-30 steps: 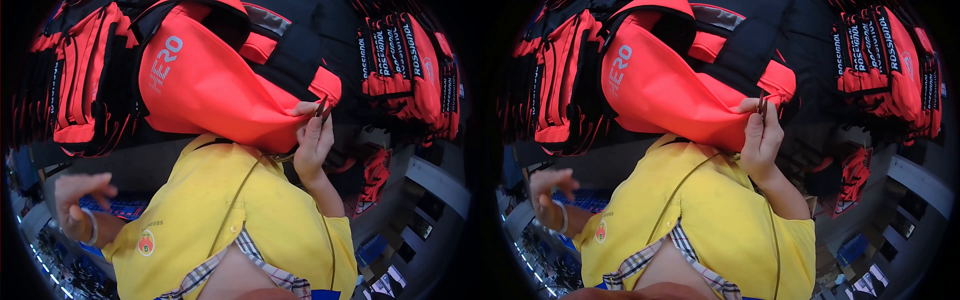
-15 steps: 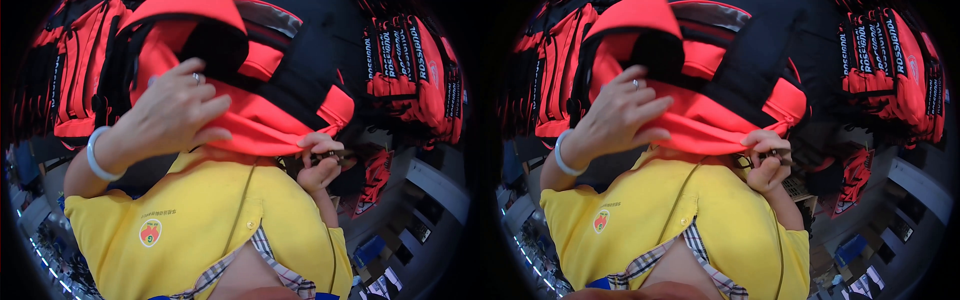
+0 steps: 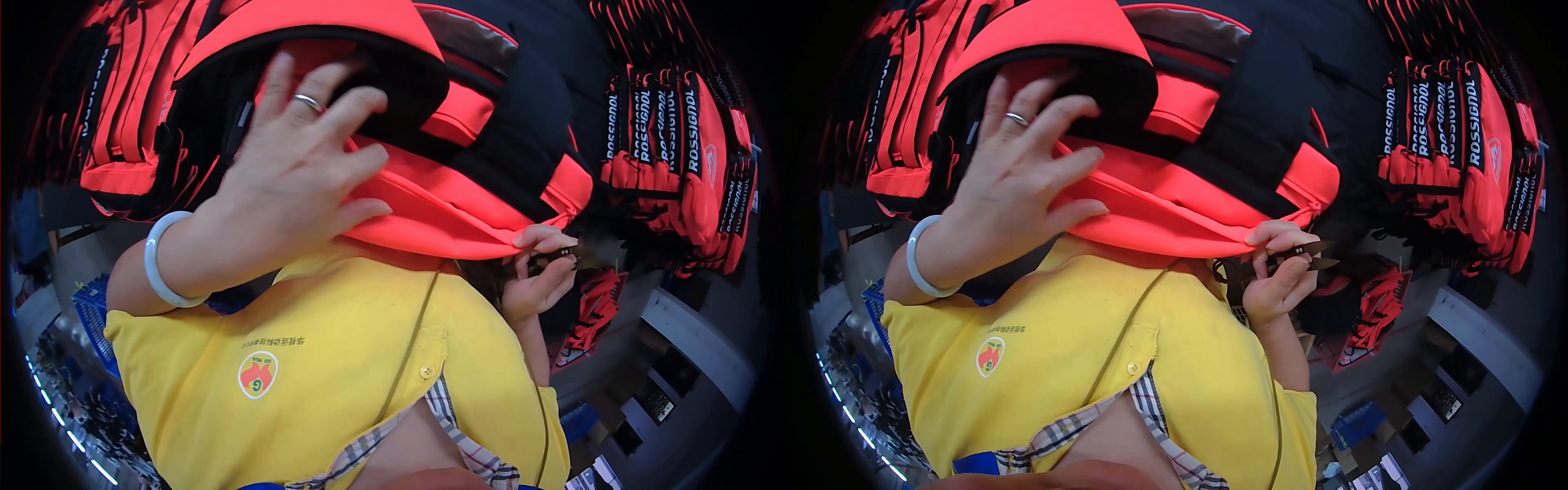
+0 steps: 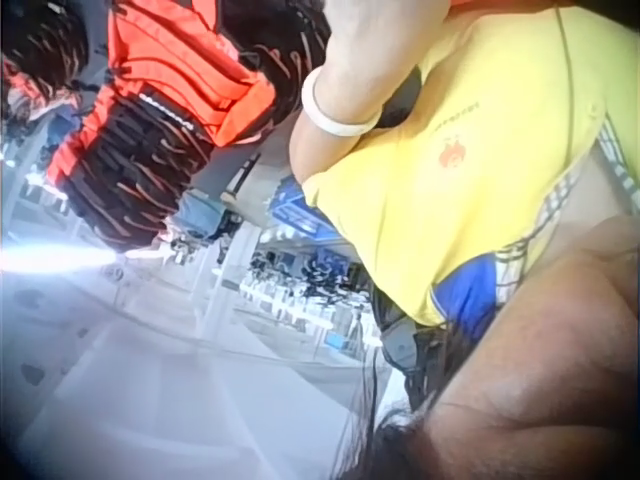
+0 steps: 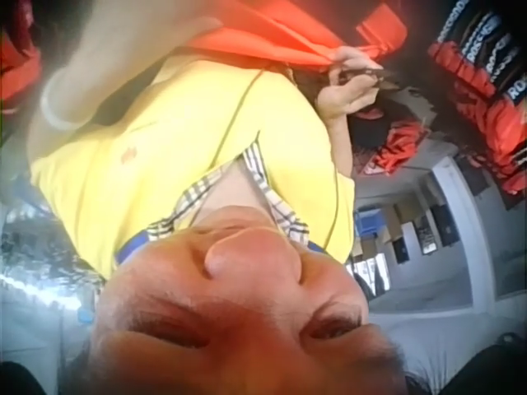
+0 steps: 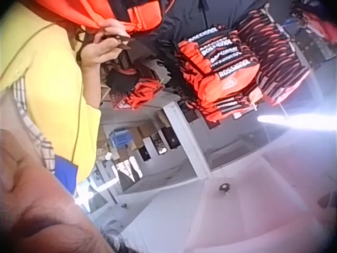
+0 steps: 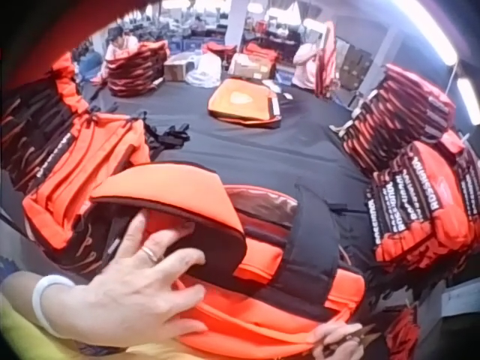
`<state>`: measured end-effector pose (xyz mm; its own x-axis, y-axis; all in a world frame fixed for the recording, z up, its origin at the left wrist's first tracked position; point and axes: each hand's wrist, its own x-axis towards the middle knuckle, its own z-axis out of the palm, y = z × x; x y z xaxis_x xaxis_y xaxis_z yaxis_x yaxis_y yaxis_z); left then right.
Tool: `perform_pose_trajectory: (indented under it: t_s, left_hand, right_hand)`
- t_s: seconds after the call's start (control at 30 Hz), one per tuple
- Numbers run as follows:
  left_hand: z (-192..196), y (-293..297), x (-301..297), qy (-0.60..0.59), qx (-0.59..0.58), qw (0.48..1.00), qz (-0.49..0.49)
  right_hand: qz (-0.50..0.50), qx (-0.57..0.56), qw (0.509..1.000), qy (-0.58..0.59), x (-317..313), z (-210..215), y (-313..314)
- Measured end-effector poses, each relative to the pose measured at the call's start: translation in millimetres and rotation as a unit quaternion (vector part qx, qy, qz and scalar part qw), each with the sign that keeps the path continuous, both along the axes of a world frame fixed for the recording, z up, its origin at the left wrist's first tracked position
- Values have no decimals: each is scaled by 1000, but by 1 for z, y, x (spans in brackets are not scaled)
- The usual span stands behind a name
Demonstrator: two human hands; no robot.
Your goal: Inspecting and preparing backpacks for packing by checking zippers, straps, and interior compartments.
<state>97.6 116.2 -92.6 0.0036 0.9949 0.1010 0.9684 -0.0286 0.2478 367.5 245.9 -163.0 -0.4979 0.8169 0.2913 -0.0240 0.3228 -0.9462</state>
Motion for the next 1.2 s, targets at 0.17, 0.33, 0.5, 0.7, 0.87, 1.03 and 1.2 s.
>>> perform_pose_trajectory:
  t_s: [0.17, 0.33, 0.5, 0.7, 0.87, 1.03, 1.2]
  left_hand:
    - [4, -13, -24, 54, 4, 996, 77]
    - [2, -12, -32, 47, -22, 996, 66]
    - [-3, -9, -35, 44, -16, 997, 63]
    - [-11, -4, -37, 45, -6, 997, 67]
    - [-13, -2, -32, 50, 7, 996, 75]
    - [-17, 0, -31, 41, 14, 997, 65]
    - [-18, -5, -25, 51, 32, 995, 80]
  right_hand:
    - [-2, 6, 1000, -4, -2, 1, 1]
    - [2, 7, 1000, -9, -6, 0, 3]
    - [1, -1, 1000, -6, -8, 1, 4]
    - [-10, -4, 999, -33, -13, 3, 6]
    - [25, 1, 1000, 12, 4, 15, 47]
    - [14, 194, 942, -275, -26, 71, 79]
    - [181, 445, 815, -325, -56, 65, 116]
